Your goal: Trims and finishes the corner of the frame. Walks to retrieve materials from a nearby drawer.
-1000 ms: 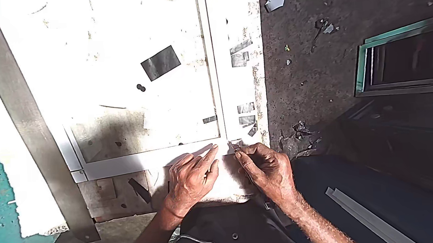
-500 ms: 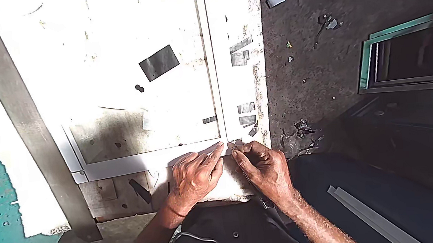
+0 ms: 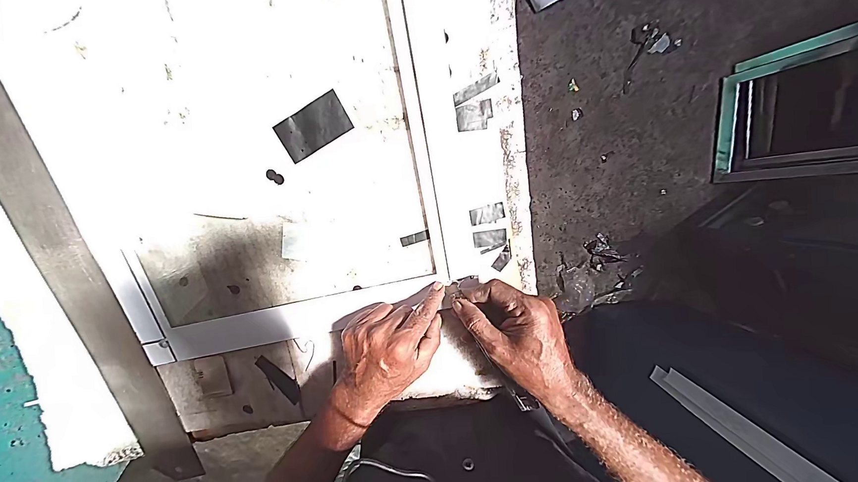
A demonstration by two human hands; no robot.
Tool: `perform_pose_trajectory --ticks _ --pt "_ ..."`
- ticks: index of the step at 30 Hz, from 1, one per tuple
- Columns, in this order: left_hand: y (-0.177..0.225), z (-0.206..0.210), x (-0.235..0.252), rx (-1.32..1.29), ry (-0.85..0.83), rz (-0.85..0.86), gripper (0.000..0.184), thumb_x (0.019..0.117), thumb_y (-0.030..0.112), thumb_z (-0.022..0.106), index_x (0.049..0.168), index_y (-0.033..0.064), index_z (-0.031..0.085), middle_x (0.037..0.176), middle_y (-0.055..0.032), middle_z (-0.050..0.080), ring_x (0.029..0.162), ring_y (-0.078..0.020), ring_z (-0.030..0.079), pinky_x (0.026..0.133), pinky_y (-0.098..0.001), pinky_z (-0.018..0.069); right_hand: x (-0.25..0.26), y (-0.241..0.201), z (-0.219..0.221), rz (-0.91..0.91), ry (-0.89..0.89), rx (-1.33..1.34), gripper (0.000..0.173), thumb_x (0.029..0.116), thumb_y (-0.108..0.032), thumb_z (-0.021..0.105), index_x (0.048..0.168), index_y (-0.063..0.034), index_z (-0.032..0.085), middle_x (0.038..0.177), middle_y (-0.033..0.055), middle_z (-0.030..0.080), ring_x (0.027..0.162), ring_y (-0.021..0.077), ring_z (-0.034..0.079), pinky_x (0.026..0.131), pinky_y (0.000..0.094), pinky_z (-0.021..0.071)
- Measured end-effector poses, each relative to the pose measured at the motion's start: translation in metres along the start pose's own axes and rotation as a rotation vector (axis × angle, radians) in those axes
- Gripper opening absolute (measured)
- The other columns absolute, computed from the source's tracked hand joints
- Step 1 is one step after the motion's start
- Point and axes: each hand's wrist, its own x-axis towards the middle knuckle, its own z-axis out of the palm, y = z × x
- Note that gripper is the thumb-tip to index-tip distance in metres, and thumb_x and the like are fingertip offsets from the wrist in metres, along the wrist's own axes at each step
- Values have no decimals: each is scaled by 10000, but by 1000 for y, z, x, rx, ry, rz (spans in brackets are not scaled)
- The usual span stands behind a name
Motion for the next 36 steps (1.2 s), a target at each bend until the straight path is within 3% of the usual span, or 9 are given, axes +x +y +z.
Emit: perform_pose_trajectory --ticks 10,15,22,24,27,30,36 --pt "-2 1 -2 -18 23 13 330 948 282 618 1236 239 773 592 18 628 502 -148 520 492 -304 385 -1 5 1 -82 -27 81 138 983 -188 686 1002 -62 742 860 -11 748 692 40 699 611 220 608" --pt "-9 0 -7 -141 77 21 284 942 230 644 1181 196 796 565 4 602 501 -140 508 507 -291 393 -3 6 0 -141 -66 127 154 987 -180 686 1010 -43 751 891 9 757 735 53 713 652 234 624" --pt "-11 -2 -14 -316 184 -82 181 920 172 719 1069 125 808 747 -39 680 699 -113 632 655 -229 528 -10 3 5 -155 -119 197 149 982 -172 697 995 -32 747 866 16 749 719 55 702 643 234 614" --pt "-11 -5 -10 -296 161 -120 226 909 193 739 1109 103 790 832 -54 705 763 -107 662 698 -224 561 -13 5 2 -156 -122 203 145 979 -169 704 991 -29 742 857 17 744 707 59 698 629 239 614" --pt "-10 -8 3 -225 74 -105 326 895 321 769 1171 147 781 941 -55 726 874 -133 683 770 -253 568 -19 10 -7 -142 -111 184 147 976 -183 705 993 -40 737 879 16 749 716 64 704 630 244 617" --pt "-7 -7 19 -168 12 -51 347 926 409 736 1204 206 777 873 -33 693 826 -154 650 722 -280 539 -25 14 -16 -121 -74 164 158 978 -204 705 995 -51 736 884 6 756 713 58 711 623 241 622" --pt "-8 -4 32 -157 5 19 147 976 269 677 986 200 807 851 -20 707 837 -154 665 742 -274 540 -33 17 -25 -96 -35 189 155 975 -207 708 1003 -58 734 875 -7 756 702 60 712 617 244 624"
